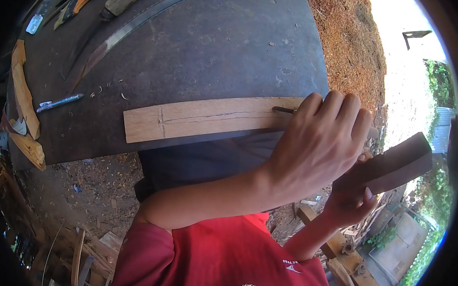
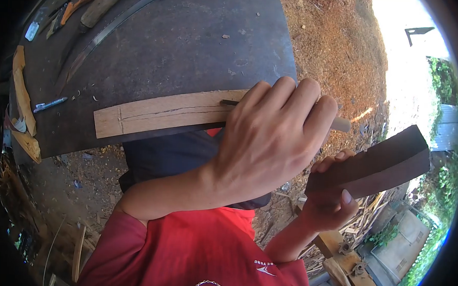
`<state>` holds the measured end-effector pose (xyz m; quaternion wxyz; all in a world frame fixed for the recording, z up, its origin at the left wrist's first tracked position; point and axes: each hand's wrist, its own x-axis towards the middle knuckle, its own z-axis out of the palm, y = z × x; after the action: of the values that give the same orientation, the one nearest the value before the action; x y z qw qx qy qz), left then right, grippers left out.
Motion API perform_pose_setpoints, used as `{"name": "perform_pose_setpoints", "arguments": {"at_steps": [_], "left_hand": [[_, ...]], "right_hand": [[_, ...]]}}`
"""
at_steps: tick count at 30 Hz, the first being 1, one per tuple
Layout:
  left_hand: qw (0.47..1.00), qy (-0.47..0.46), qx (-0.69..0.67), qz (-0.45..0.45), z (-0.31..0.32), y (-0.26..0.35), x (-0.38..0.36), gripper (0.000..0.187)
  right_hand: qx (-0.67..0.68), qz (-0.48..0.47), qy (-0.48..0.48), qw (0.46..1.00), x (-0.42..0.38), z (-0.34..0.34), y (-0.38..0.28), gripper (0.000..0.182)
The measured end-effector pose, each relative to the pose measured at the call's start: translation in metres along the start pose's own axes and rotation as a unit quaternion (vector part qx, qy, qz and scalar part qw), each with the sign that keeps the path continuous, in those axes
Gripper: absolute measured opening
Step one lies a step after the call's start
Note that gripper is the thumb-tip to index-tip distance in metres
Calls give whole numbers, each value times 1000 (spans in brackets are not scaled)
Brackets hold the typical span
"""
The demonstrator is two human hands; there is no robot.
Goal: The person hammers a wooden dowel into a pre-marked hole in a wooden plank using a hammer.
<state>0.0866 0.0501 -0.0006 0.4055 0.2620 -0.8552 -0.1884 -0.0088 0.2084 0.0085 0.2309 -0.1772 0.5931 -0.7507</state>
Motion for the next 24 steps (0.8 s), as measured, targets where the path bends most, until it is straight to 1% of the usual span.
{"name": "perform_pose_setpoints", "arguments": {"at_steps": [3, 6, 9, 11, 14, 17, 19, 21, 22, 24], "left_hand": [[1000, 14, 1, -3, 3, 3, -2, 19], [1000, 10, 5, -4, 2, 2, -2, 20], [1000, -4, -9, -7, 3, 0, 0, 21], [1000, -9, -21, -11, 3, 0, 1, 21], [1000, 3, -30, -9, 2, -2, 4, 22], [999, 25, -26, 18, 5, -4, 3, 24], [998, 31, -9, 51, 7, -8, 2, 27], [996, 36, -58, 57, 7, -9, 1, 28], [994, 38, -83, 60, 7, -10, 0, 29], [995, 11, -96, 28, 5, -7, 0, 23]], "right_hand": [[18, 23, 45, 999, -3, 5, 2, 77], [-4, 35, 39, 999, -3, 6, 2, 76], [-11, 37, 68, 997, -5, 9, 4, 76], [61, 70, 6, 996, -6, -13, 3, 70], [116, 93, -56, 987, -6, -27, 5, 66], [132, 88, -59, 986, -6, -38, 8, 65], [127, 86, -27, 988, -8, -37, 9, 65], [106, 86, 19, 990, -11, -28, 9, 65], [88, 81, 2, 993, -11, -20, 8, 66], [53, 69, -32, 996, -8, -4, 5, 66]]}}
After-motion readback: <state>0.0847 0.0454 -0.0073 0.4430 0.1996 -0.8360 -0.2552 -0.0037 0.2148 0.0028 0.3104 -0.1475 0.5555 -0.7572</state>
